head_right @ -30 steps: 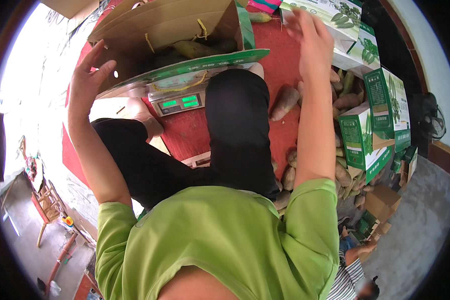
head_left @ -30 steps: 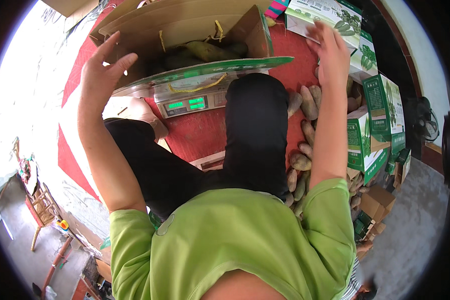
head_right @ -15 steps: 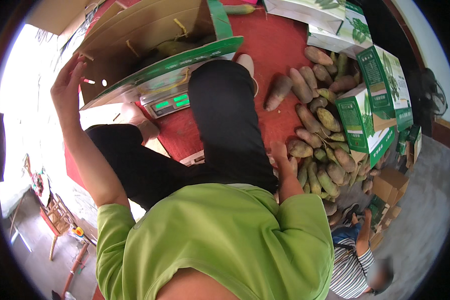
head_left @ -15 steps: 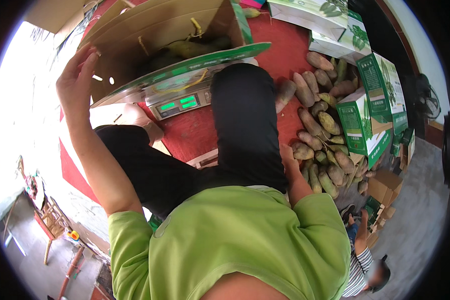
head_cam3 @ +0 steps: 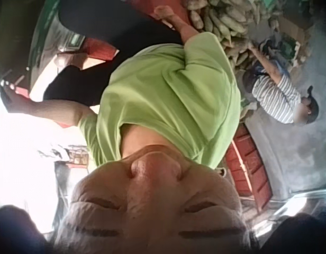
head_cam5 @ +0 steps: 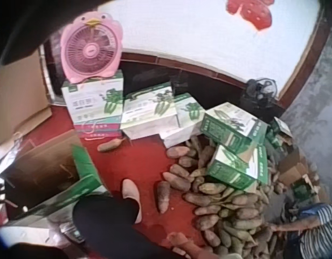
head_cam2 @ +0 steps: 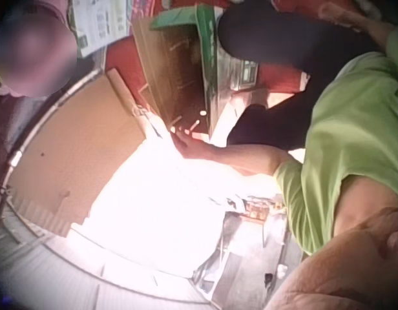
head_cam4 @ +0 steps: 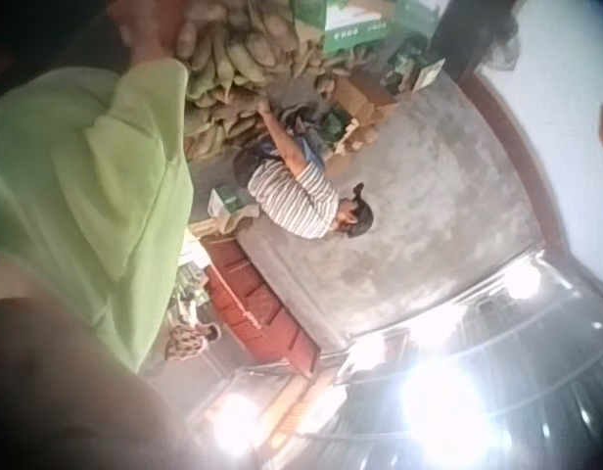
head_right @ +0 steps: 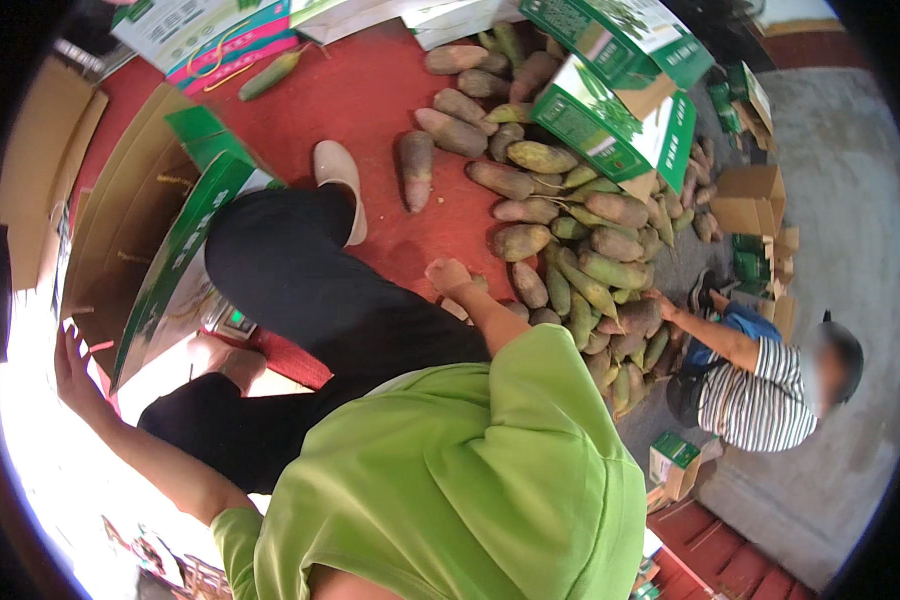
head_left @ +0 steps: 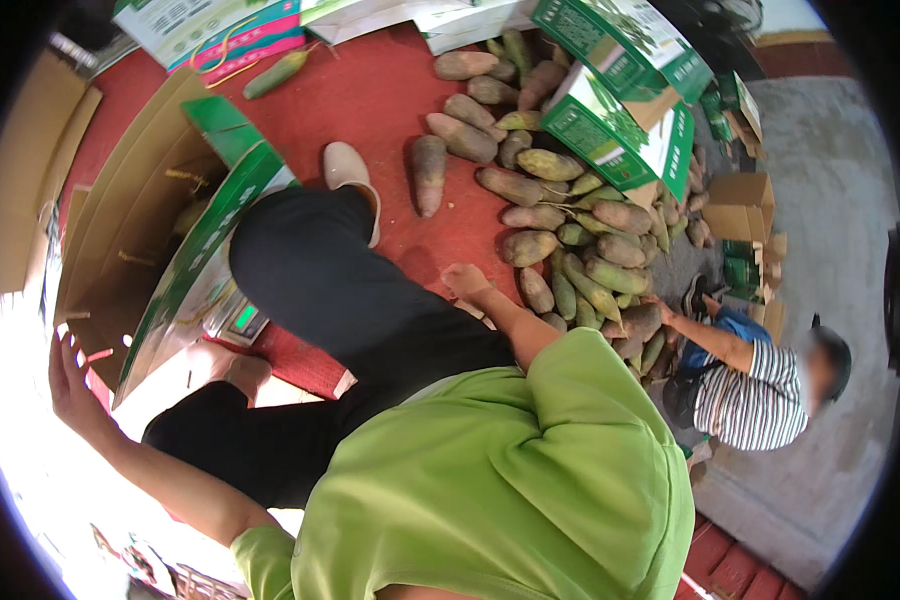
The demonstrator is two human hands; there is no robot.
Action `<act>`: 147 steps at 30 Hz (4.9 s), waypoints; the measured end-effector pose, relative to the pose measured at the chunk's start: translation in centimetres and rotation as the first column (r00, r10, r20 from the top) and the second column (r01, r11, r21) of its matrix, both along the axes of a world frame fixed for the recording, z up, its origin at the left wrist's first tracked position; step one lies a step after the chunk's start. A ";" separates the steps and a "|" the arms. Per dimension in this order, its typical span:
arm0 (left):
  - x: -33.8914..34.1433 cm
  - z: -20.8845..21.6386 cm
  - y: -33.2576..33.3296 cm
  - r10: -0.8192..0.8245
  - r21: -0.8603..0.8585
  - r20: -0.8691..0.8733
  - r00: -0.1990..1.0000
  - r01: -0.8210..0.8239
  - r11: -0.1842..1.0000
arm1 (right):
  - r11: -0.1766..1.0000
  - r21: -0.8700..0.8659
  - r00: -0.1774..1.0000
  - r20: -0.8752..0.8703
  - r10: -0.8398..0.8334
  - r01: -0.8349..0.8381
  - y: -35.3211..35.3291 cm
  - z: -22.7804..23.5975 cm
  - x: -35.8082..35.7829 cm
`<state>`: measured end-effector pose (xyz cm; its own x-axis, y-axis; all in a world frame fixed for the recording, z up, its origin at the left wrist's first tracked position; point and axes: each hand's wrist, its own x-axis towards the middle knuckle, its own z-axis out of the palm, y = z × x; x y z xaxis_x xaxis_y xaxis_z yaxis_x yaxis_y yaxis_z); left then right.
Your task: Sorting green radishes from a pile on the floor into boxes and weighing them.
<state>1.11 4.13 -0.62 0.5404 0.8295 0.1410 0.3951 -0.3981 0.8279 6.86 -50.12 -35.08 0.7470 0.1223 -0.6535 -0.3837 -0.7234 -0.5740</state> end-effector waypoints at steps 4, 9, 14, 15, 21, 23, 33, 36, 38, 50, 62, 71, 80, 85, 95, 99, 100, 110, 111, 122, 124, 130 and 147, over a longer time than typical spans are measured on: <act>0.0 0.3 0.2 0.017 0.101 -0.052 0.999 -0.012 0.995 | 0.969 -0.081 0.963 0.122 0.242 -0.233 -1.9 0.2 -0.6; 0.0 0.1 0.0 0.048 0.104 -0.007 0.999 -0.047 0.993 | 0.909 -0.278 0.941 0.047 0.336 -0.311 -3.4 -1.3 -0.6; 0.1 0.0 -0.4 0.046 0.131 -0.002 0.999 -0.045 0.990 | 0.897 -0.277 0.931 0.025 0.364 -0.344 -5.2 -2.1 -0.7; 0.0 -0.4 0.5 0.034 0.140 -0.006 0.999 -0.033 0.990 | 0.888 -0.284 0.912 0.093 0.400 -0.361 -5.5 -2.4 -0.6; 0.4 0.0 -0.2 0.062 0.156 -0.010 0.998 -0.060 0.986 | 0.846 -0.369 0.880 0.130 0.457 -0.385 -4.4 -2.9 -1.4; 0.5 -0.1 -0.3 0.064 0.169 -0.001 0.998 -0.063 0.984 | 0.968 -0.189 0.977 0.101 0.186 -0.165 -4.2 -2.5 -2.1; 0.3 0.2 -0.5 0.062 0.180 0.047 0.997 -0.069 0.981 | 0.837 -0.420 0.932 -0.074 0.354 -0.351 -5.4 3.2 -1.0; 0.5 0.0 -0.3 0.057 0.174 0.081 0.995 -0.070 0.982 | 0.952 -0.302 0.998 -0.056 0.039 -0.055 -10.1 -0.2 -2.7; 0.2 0.2 -0.4 0.057 0.195 0.079 0.995 -0.072 0.978 | 0.954 -0.296 0.999 0.019 -0.044 0.048 -12.1 0.0 -3.8; 0.3 0.3 -0.4 0.094 0.215 0.115 0.989 -0.117 0.969 | 0.930 -0.285 0.967 -0.039 -0.253 0.232 -12.2 -1.1 -6.8; 0.6 -0.1 0.4 0.093 0.253 0.125 0.988 -0.122 0.960 | 0.937 -0.136 0.947 0.054 -0.317 0.321 -10.3 -4.4 -4.8; 0.6 -0.1 -1.4 0.064 0.165 0.206 0.976 -0.099 0.981 | 0.969 -0.158 0.973 0.101 0.209 -0.191 -11.6 -6.4 -5.8; 0.3 0.2 -1.3 0.052 0.167 0.225 0.973 -0.091 0.982 | 0.993 -0.060 0.984 -0.144 -0.105 0.097 -8.0 -2.7 -4.1; 1.0 -0.2 -0.9 0.090 0.123 0.192 0.977 -0.115 0.986 | 0.976 -0.182 0.992 -0.075 0.105 -0.117 -9.6 -5.6 -5.0; 0.3 0.2 -0.7 0.116 0.202 0.171 0.978 -0.150 0.968 | 0.985 -0.146 0.981 -0.151 -0.119 0.097 -7.5 -4.1 -3.6; -0.4 0.3 0.7 0.208 0.129 0.199 0.958 -0.236 0.963 | 0.991 -0.036 0.989 -0.068 -0.132 0.129 -5.5 -1.0 2.4; -0.6 0.4 1.1 0.231 0.101 0.206 0.951 -0.255 0.962 | 0.986 0.043 0.987 -0.032 -0.159 0.161 -4.7 0.7 4.4; -0.5 2.2 -1.0 0.119 0.245 -0.034 0.992 -0.107 0.964 | 0.915 0.329 0.858 0.512 0.035 -0.233 13.2 25.8 22.8; -0.7 2.4 -1.1 -0.094 0.237 -0.099 0.991 0.115 0.965 | 0.891 0.294 0.765 0.639 0.085 -0.345 15.2 27.9 23.7; 1.3 2.9 -6.9 -0.442 0.292 -0.534 0.721 0.648 0.703 | 0.625 -0.348 0.016 0.866 0.500 -0.699 33.8 36.6 23.7; 1.1 1.4 -6.5 -0.461 0.284 -0.554 0.693 0.678 0.678 | 0.558 -0.441 -0.080 0.829 0.554 -0.703 36.5 35.0 24.0; 2.3 0.0 -6.8 -0.388 0.281 -0.672 0.631 0.702 0.655 | 0.394 -0.576 -0.134 0.668 0.732 -0.716 39.0 34.2 25.8; -9.0 0.5 -0.8 -0.164 0.538 -0.339 0.927 0.333 0.775 | 0.284 -0.718 -0.463 0.648 0.605 -0.635 49.9 42.4 14.7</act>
